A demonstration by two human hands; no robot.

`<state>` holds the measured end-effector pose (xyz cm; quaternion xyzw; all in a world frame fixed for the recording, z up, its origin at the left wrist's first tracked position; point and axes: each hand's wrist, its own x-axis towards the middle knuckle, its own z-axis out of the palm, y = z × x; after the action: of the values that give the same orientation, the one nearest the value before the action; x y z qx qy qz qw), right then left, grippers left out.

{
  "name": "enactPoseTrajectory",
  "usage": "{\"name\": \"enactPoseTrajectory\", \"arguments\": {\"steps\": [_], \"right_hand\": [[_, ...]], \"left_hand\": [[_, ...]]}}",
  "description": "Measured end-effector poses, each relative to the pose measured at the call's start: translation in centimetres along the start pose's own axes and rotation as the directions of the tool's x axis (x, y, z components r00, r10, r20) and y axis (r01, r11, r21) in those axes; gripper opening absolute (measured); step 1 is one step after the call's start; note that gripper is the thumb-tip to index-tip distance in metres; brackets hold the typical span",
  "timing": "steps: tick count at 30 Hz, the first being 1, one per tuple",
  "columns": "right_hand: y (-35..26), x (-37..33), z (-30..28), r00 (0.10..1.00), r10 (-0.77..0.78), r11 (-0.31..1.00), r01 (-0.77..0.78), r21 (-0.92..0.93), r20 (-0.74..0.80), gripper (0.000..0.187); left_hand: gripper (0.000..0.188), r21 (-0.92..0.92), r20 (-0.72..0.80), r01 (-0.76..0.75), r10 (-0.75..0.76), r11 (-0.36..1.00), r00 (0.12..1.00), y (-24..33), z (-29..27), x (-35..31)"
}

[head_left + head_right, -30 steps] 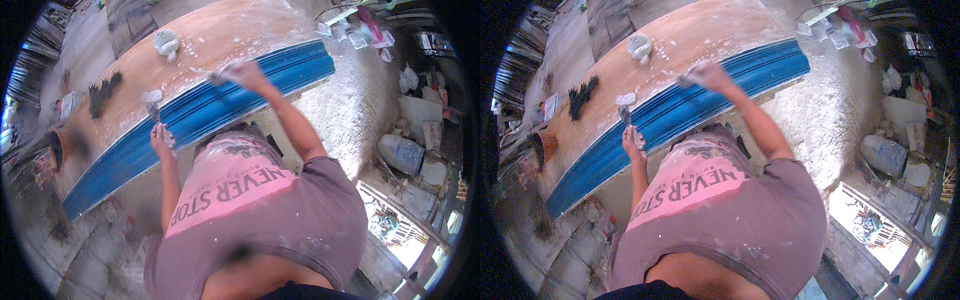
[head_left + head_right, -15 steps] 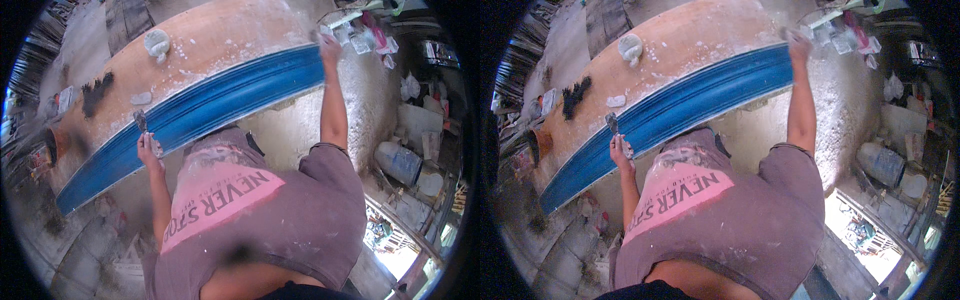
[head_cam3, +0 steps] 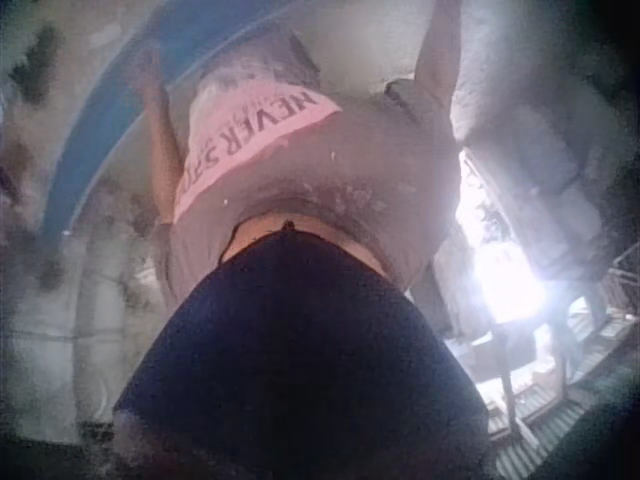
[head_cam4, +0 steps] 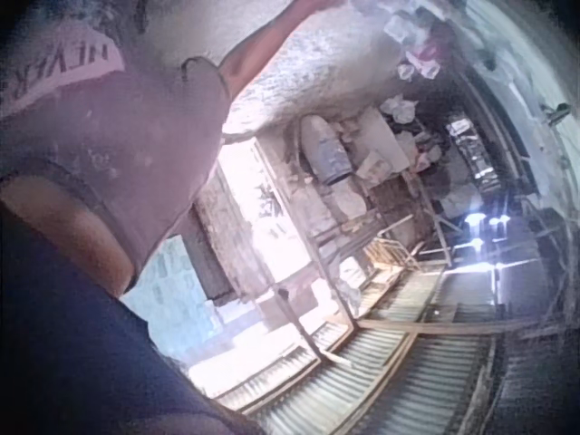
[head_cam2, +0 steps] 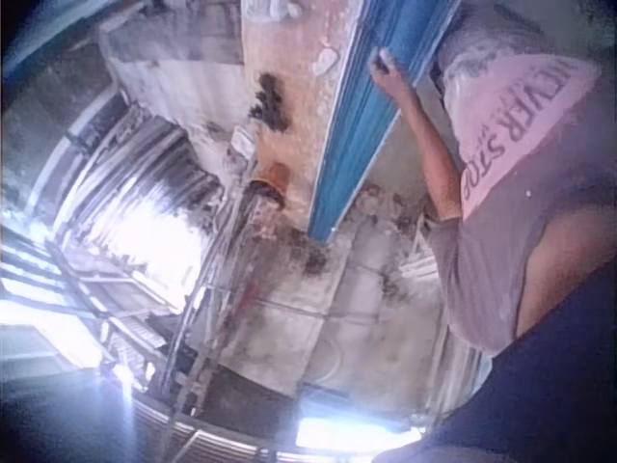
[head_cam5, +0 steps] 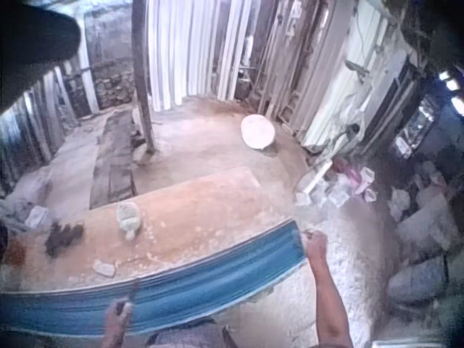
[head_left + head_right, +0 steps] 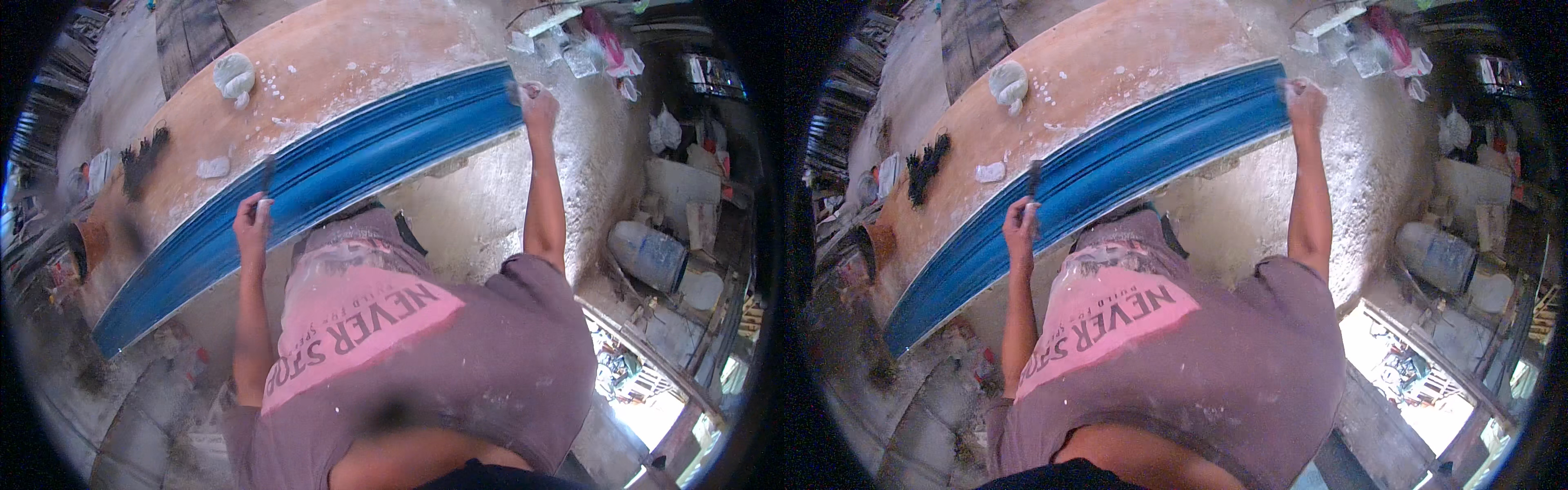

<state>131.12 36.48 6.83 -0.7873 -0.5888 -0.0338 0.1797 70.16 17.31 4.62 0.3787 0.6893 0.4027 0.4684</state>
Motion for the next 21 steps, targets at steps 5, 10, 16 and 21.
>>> {"name": "enactPoseTrajectory", "arguments": {"steps": [5,10,16,21], "right_hand": [[-14.6,-6.8,1.0,0.900,-0.233,0.782,-0.052,0.622,0.368,0.025],[-5.6,-3.6,3.5,0.975,0.173,0.915,-0.212,0.342,0.140,0.019],[-6.2,-2.5,0.7,0.969,0.157,0.843,-0.233,0.485,0.193,0.029],[-4.9,-3.6,4.7,0.954,0.042,0.884,-0.174,0.433,0.298,0.030]], "left_hand": [[0.028,0.166,0.331,-0.145,0.084,0.975,0.940,2.0,5.5,2.9],[0.031,0.283,0.530,-0.439,0.243,0.853,0.813,4.8,9.5,4.8],[0.033,0.233,0.606,-0.487,0.266,0.842,0.750,5.0,15.4,6.8],[0.033,0.309,0.604,-0.524,0.261,0.794,0.753,5.2,19.2,7.1]]}}
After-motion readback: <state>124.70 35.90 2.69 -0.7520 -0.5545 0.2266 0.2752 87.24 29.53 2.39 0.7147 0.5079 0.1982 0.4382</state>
